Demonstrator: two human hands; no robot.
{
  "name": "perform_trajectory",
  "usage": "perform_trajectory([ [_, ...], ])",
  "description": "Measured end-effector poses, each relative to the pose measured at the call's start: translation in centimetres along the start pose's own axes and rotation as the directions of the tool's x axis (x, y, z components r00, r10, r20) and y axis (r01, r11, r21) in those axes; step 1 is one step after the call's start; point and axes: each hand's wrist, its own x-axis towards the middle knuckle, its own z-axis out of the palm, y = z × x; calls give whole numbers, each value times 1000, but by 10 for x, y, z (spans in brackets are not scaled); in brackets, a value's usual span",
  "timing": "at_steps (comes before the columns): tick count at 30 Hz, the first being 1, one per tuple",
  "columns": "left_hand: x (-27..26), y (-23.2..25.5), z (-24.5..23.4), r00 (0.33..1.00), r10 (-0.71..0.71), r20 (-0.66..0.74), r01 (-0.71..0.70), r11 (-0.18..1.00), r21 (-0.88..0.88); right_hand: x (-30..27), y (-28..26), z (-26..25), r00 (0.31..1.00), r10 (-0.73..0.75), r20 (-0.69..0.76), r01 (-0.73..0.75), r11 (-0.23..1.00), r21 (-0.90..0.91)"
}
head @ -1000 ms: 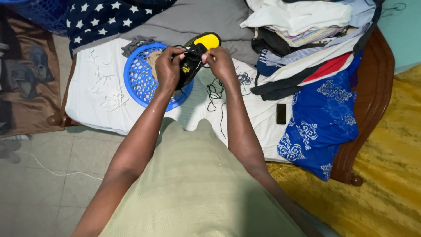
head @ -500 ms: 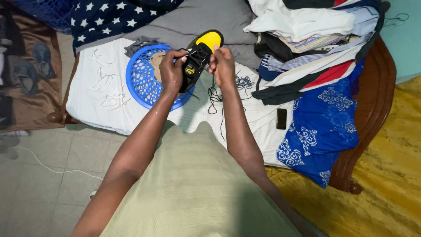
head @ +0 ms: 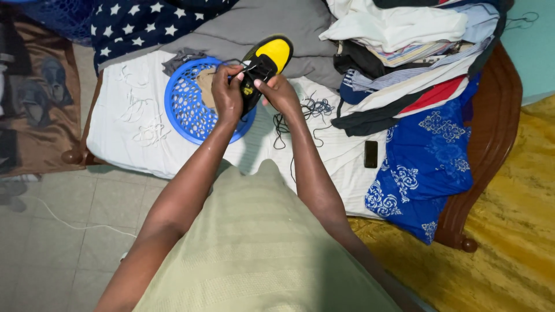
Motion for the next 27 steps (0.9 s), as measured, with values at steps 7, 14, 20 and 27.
perform_trajectory([
  [7,-9,-7,-3,997,-51,59,46,995,86,14,-53,-29,950,80,303,31,938,-345],
  [14,-21,-18,6,961,-247,124,234,966,110,24,-97,14,802,-522,289,591,761,-266],
  [20,-24,-25,6,940,-321,119,322,947,13,29,-68,29,876,-479,59,482,873,-72],
  [27,-25,-25,5,956,-272,109,264,961,87,59,6,11,839,-520,159,492,603,-627],
])
